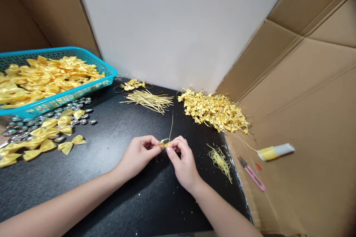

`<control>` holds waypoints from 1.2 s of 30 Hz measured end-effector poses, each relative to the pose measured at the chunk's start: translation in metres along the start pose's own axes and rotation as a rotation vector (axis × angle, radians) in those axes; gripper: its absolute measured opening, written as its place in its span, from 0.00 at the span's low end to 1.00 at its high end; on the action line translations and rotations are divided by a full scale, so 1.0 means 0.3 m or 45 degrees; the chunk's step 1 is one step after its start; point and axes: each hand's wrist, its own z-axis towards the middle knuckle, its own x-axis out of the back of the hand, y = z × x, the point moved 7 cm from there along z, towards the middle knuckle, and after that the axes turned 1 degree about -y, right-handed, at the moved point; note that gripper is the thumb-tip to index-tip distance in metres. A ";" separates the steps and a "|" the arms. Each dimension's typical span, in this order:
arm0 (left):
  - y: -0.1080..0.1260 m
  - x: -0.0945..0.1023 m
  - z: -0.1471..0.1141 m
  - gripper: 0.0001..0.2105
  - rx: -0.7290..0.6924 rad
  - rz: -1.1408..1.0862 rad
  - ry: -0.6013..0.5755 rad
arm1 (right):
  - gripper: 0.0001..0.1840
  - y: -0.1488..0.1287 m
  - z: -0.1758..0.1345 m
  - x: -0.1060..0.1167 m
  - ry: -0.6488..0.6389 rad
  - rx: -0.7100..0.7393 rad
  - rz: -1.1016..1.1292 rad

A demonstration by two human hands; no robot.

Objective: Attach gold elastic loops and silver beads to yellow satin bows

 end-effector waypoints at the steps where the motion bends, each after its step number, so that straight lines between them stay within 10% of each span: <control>1: -0.006 0.009 0.008 0.11 0.042 -0.047 0.022 | 0.06 -0.013 -0.001 0.002 -0.031 0.029 0.018; 23: 0.012 0.117 0.080 0.14 -0.091 -0.280 0.253 | 0.09 -0.151 -0.010 0.167 0.027 0.276 0.806; 36: -0.017 0.089 0.107 0.14 0.165 -0.689 -0.041 | 0.23 -0.068 -0.042 -0.040 -0.427 -0.319 1.276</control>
